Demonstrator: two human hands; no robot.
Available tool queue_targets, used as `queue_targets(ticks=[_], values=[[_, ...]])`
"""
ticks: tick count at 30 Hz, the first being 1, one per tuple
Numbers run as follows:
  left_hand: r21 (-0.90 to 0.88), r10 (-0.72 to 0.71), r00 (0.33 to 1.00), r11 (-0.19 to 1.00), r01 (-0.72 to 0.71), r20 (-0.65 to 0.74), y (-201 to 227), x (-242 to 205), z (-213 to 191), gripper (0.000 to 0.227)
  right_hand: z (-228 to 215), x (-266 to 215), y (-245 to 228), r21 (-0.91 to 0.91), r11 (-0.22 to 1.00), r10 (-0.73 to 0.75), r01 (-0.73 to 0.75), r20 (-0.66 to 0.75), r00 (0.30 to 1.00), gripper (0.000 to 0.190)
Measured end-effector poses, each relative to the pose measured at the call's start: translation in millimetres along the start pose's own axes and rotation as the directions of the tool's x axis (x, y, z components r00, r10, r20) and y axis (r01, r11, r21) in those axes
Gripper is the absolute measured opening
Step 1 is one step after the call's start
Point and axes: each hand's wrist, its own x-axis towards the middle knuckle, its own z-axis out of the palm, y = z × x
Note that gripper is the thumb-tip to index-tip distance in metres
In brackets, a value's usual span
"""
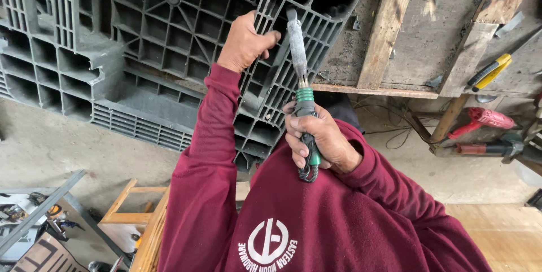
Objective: The person uses a handheld soldering iron to melt and fuse the seams of a grey plastic crate. They hold the crate steady with one hand while applying the hot tip to the plastic grid structure with the other, creating a continuous weld along the edges.
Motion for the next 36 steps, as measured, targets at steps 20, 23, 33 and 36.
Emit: queue_targets(ticks=[20, 23, 33, 36], values=[[0.325, 0.05, 0.972, 0.945, 0.027, -0.229, -2, 2, 12, 0.029, 1, 2, -3, 0.008, 1.0, 0.024, -0.024, -0.007, 1.0, 0.032], [0.34, 0.114, 0.971, 0.94, -0.037, -0.21, 5, 1, 13, 0.025, -1, -3, -9, 0.002, 1.0, 0.007, -0.007, -0.006, 1.0, 0.034], [0.235, -0.037, 0.983, 0.969, 0.079, -0.177, 12, 1, 14, 0.021, -7, -12, -9, 0.006, 1.0, -0.02, 0.02, -0.002, 1.0, 0.037], [0.235, -0.059, 0.982, 0.967, 0.1, -0.178, 13, 2, 14, 0.021, -9, -14, -8, 0.026, 1.0, -0.013, 0.013, 0.013, 1.0, 0.036]])
